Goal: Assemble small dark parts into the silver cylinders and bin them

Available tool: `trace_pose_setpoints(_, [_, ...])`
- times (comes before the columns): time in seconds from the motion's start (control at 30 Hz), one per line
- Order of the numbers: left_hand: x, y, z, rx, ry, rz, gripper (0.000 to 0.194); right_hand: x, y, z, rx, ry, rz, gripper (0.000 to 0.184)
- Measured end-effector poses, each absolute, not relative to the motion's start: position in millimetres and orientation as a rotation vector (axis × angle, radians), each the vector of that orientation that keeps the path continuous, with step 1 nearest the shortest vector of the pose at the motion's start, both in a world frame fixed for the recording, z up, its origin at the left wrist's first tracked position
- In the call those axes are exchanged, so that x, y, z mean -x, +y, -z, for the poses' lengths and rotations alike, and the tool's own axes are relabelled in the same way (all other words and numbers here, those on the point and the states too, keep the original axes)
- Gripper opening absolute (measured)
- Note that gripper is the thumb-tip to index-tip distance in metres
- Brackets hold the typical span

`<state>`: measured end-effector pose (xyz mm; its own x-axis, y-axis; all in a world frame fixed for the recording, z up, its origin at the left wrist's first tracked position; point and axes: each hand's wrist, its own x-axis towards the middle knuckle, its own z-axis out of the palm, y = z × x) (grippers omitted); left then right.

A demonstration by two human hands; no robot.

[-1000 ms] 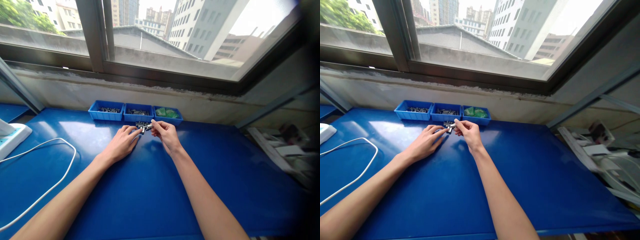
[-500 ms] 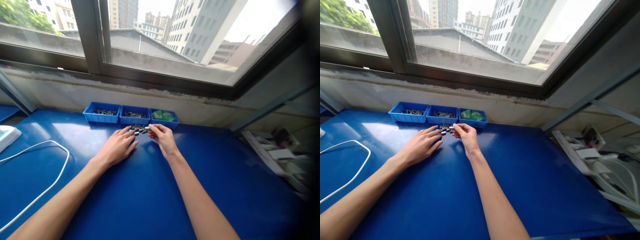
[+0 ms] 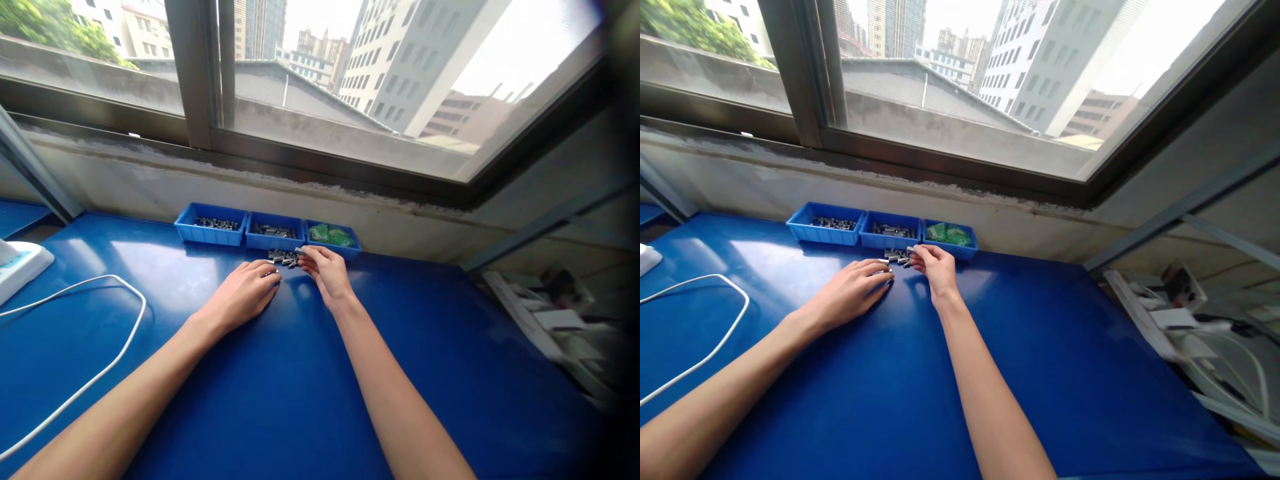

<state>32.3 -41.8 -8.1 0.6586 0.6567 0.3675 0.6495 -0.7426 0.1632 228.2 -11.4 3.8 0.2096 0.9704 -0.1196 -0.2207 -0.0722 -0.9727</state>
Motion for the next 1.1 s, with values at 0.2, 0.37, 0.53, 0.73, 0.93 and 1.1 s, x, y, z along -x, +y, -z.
trace_pose_setpoints(0.2, [-23.5, -37.8, 8.4, -2.716, 1.193, -0.674, 0.027, -211.8, 17.8, -29.0, 1.067, -0.842, -1.217, 0.011])
trace_pose_setpoints(0.37, [-24.8, -33.0, 15.4, -2.427, 1.23, -0.936, 0.027, -213.0, 1.4, -17.3, 1.17, -1.123, -1.068, 0.018])
trace_pose_setpoints(0.53, [-33.1, -36.0, 7.9, -2.088, 1.115, -1.272, 0.031, -218.9, -25.5, 6.7, 1.27, -1.328, -0.971, 0.029])
trace_pose_setpoints(0.73, [-39.3, -43.6, 2.4, -2.078, 1.001, -1.312, 0.034, -210.9, -41.2, 5.6, 1.114, -1.409, -1.178, 0.034])
trace_pose_setpoints(0.93, [-31.0, -35.7, 13.8, -2.422, 1.297, -1.085, 0.041, -215.0, -36.8, 10.0, 1.147, -1.132, -1.17, 0.031])
trace_pose_setpoints(1.1, [-26.2, -31.0, 23.2, -2.661, 1.304, -0.726, 0.038, -223.6, -33.6, 12.0, 1.051, -1.014, -1.235, 0.036])
